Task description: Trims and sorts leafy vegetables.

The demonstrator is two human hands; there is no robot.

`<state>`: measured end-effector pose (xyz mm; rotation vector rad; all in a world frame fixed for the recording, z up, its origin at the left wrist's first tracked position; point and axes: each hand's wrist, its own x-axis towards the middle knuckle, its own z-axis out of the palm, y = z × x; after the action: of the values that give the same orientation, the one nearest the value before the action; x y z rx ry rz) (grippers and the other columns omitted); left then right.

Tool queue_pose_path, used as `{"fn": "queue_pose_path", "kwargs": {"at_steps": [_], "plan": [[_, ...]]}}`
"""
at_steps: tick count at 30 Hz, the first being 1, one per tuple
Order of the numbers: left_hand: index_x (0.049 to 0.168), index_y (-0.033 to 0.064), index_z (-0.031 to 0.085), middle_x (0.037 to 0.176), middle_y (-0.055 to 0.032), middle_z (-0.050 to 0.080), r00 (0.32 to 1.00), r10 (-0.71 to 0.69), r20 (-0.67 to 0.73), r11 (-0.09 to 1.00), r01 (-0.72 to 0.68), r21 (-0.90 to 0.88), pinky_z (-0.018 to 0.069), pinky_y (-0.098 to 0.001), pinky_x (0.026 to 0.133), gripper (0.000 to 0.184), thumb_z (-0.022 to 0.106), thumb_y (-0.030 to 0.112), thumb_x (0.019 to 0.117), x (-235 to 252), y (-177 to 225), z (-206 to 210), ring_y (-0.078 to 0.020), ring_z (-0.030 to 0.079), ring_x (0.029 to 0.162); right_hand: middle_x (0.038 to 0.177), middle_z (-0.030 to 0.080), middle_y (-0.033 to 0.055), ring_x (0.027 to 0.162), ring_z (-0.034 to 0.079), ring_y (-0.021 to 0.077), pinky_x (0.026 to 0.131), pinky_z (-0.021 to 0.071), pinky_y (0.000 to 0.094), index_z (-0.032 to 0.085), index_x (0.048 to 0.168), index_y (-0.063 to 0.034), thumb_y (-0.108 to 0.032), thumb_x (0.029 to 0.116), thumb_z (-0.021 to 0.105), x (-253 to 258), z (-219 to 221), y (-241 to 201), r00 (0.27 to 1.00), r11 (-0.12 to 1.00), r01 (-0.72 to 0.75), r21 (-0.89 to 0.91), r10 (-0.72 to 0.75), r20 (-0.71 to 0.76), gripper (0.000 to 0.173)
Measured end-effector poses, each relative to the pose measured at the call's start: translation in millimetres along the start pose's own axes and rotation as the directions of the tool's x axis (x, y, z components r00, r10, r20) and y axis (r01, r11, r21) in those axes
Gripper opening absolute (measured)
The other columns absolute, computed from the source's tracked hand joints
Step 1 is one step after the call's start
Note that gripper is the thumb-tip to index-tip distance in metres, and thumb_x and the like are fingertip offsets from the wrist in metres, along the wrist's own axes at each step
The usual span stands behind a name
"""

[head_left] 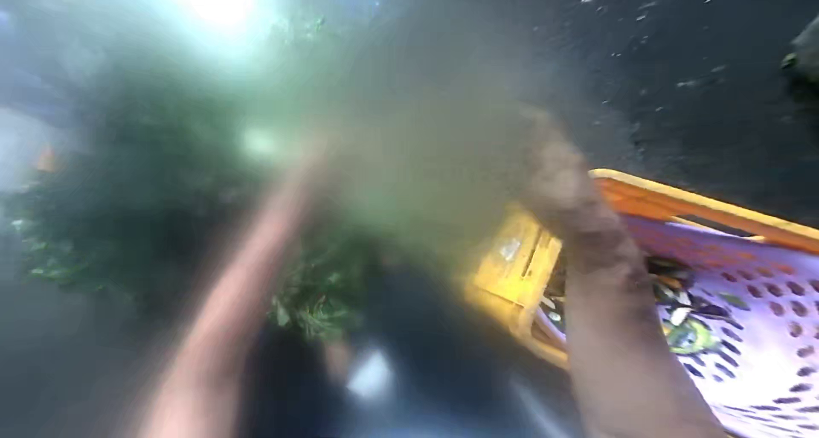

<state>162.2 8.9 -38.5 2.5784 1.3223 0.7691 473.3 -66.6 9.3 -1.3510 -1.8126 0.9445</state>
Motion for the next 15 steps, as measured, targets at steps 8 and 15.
{"fn": "queue_pose_path", "kwargs": {"at_steps": [8, 15], "plan": [[0.107, 0.0158, 0.055, 0.075, 0.0082, 0.056, 0.506, -0.725, -0.467, 0.568, 0.054, -0.822, 0.0551, -0.0206, 0.066, 0.025, 0.035, 0.03, 0.1132, -44.8, -21.9, -209.6, -0.0029, 0.058, 0.065, 0.139, 0.057, 0.0181, 0.117, 0.063, 0.0219, 0.093, 0.0542, 0.038, 0.049, 0.145, -0.0025, -0.027, 0.101, 0.062, -21.0, 38.2, -103.2, 0.988, 0.983, 0.115, 0.145, -0.098, -0.119, 0.052], [0.106, 0.0144, 0.053, 0.082, 0.0016, 0.064, 0.244, -0.939, -0.244, 0.208, -0.165, -0.964, 0.0599, -0.0337, 0.077, 0.025, 0.03, 0.023, 0.1129, -176.6, -37.7, -181.3, -0.0123, 0.067, 0.08, 0.133, 0.06, 0.0109, 0.102, 0.066, 0.0314, 0.07, 0.0592, 0.0528, 0.03, 0.157, -0.0356, -0.056, 0.0987, 0.059, -18.7, 129.7, -122.9, 0.938, 0.605, -0.337, 0.721, 0.282, 0.202, 0.069]]}}
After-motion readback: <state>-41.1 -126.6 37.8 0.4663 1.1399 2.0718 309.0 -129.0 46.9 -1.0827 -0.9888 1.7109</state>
